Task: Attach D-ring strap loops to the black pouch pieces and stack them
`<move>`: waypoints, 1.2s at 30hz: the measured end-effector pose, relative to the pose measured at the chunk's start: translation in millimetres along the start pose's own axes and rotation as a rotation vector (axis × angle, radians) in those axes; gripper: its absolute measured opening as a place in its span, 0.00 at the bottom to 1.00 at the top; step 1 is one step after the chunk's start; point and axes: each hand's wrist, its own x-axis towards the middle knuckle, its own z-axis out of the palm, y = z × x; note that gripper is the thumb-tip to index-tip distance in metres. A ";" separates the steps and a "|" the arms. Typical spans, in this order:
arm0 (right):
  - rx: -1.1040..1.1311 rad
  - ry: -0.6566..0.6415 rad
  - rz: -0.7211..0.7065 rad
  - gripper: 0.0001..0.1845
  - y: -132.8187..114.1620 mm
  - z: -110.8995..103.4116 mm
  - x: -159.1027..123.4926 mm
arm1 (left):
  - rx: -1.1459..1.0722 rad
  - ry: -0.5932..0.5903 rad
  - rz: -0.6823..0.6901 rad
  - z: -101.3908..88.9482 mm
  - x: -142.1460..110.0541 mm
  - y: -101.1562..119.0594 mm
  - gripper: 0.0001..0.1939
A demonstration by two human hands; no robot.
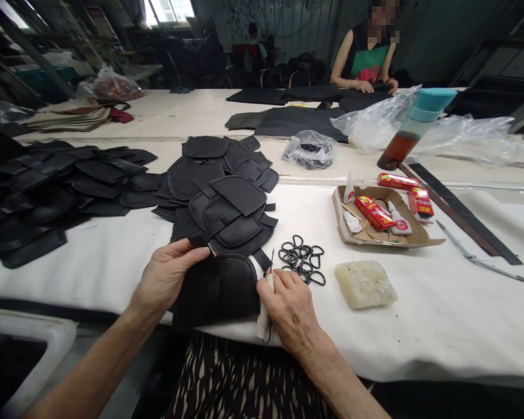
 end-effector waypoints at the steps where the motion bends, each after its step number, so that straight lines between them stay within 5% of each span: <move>1: -0.008 0.009 -0.005 0.14 0.1 0.6 0.6 | 0.068 0.005 0.016 3.3 0.8 -9.7 0.10; 9: 0.081 0.091 0.029 0.15 11.9 -6.1 -3.3 | 0.594 0.011 0.414 8.5 -0.2 -32.0 0.07; 17: 0.306 0.239 0.356 0.11 13.6 -15.7 -4.8 | 0.623 0.014 0.399 19.7 -11.0 -22.6 0.08; 20: 0.419 0.298 0.429 0.10 7.5 -21.4 5.0 | 0.596 -0.083 0.298 32.0 -22.8 -11.1 0.09; 24: 0.462 0.379 0.386 0.11 1.9 -21.9 16.1 | 0.522 -0.213 0.215 41.7 -30.9 -0.9 0.12; 36: 0.225 0.404 0.012 0.10 -3.7 -25.3 34.2 | 0.517 -0.293 0.141 46.5 -29.1 -7.2 0.13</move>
